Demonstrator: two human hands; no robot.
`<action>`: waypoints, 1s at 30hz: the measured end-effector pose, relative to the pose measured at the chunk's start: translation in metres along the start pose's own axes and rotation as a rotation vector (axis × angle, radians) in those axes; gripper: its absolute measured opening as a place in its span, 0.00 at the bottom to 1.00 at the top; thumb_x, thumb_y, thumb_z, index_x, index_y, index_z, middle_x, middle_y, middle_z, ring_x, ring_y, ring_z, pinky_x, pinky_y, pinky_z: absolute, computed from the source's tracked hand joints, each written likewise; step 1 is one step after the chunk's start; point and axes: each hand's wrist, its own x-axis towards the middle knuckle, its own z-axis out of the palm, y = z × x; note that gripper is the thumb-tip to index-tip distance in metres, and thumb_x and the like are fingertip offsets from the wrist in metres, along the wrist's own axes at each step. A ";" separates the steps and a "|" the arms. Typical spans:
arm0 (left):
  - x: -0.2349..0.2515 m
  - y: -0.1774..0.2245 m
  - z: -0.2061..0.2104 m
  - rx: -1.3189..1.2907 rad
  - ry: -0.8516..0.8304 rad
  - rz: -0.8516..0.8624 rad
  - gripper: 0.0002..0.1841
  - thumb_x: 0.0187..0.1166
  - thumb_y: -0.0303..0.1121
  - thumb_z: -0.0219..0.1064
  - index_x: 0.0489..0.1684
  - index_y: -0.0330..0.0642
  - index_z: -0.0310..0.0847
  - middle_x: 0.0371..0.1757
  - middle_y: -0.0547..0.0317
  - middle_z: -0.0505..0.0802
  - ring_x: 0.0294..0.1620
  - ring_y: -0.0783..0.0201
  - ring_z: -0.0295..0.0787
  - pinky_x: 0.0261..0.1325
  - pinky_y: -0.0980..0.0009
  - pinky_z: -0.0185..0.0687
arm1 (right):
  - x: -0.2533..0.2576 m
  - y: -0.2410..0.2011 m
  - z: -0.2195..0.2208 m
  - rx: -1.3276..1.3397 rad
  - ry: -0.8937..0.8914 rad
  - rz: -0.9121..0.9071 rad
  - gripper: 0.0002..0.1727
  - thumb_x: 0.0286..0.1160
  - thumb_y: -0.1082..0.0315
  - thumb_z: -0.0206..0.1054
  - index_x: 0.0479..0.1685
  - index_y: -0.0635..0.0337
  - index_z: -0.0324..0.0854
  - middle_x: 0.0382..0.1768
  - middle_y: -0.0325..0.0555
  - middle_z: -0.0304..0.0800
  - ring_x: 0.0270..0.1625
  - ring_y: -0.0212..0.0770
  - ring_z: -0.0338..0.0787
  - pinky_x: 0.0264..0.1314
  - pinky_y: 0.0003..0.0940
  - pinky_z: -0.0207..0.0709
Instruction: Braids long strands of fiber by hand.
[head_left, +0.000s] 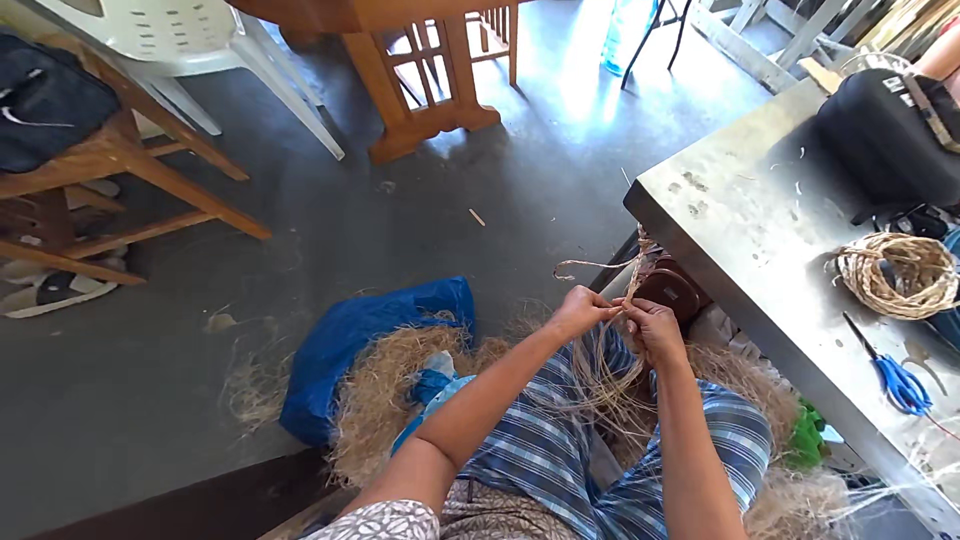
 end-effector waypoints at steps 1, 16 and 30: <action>-0.001 -0.001 -0.004 0.054 0.003 0.017 0.13 0.85 0.38 0.68 0.42 0.36 0.92 0.28 0.61 0.89 0.22 0.75 0.71 0.32 0.74 0.69 | 0.001 0.002 0.001 -0.033 0.028 -0.039 0.09 0.83 0.76 0.63 0.43 0.71 0.90 0.16 0.37 0.81 0.11 0.22 0.66 0.14 0.17 0.59; -0.074 -0.023 0.084 0.592 0.415 0.326 0.23 0.78 0.17 0.58 0.73 0.25 0.79 0.51 0.32 0.92 0.40 0.39 0.95 0.44 0.49 0.91 | -0.004 0.010 0.027 0.033 0.157 -0.026 0.12 0.87 0.72 0.62 0.45 0.67 0.91 0.23 0.42 0.93 0.11 0.24 0.67 0.14 0.22 0.55; -0.152 -0.099 -0.109 0.789 0.221 0.318 0.22 0.79 0.14 0.61 0.70 0.38 0.85 0.54 0.35 0.92 0.49 0.35 0.93 0.53 0.36 0.86 | -0.002 0.004 -0.004 0.066 0.072 0.047 0.10 0.86 0.74 0.61 0.47 0.71 0.87 0.14 0.34 0.74 0.10 0.22 0.61 0.11 0.17 0.53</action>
